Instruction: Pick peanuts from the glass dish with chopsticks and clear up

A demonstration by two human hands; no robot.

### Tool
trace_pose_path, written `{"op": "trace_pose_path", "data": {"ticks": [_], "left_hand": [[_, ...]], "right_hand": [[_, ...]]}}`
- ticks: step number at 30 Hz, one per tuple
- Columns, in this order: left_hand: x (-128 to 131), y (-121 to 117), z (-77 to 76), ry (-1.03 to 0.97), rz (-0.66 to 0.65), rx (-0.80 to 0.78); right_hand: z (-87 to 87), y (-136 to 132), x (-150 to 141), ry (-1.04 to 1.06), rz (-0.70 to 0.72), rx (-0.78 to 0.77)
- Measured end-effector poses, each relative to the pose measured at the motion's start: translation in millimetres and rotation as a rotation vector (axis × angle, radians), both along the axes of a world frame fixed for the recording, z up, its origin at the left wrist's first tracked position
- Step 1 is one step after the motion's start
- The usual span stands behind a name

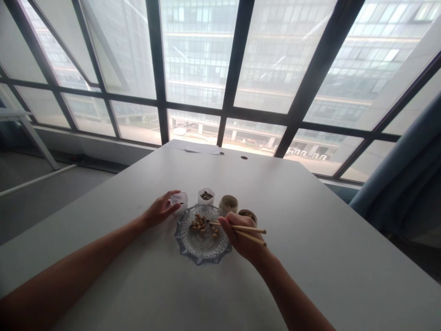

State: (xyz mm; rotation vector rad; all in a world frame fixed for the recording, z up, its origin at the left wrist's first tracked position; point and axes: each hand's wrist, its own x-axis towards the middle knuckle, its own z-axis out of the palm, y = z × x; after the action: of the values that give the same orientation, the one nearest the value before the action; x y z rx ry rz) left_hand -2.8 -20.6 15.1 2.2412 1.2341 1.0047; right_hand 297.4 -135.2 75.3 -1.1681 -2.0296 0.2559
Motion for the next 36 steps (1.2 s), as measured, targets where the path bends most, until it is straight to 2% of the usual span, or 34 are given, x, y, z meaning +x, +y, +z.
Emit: {"op": "trace_pose_path", "data": {"ticks": [3, 7, 20, 29, 36], "left_hand": [[0, 0, 0.0, -0.008, -0.005, 0.006], [0, 0, 0.1, -0.01, -0.006, 0.014], [1, -1, 0.4, 0.012, 0.0, 0.018], [0, -1, 1.8, 0.008, 0.002, 0.019], [0, -1, 1.5, 0.011, 0.002, 0.001]], "right_hand": [[4.3, -2, 4, 0.04, -0.014, -0.032], [7.4, -1, 9, 0.053, 0.04, -0.074], [3.2, 3, 10, 0.025, 0.073, -0.083], [3.3, 1, 4, -0.064, 0.101, 0.044], [0.1, 2, 10, 0.139, 0.039, -0.061]]}}
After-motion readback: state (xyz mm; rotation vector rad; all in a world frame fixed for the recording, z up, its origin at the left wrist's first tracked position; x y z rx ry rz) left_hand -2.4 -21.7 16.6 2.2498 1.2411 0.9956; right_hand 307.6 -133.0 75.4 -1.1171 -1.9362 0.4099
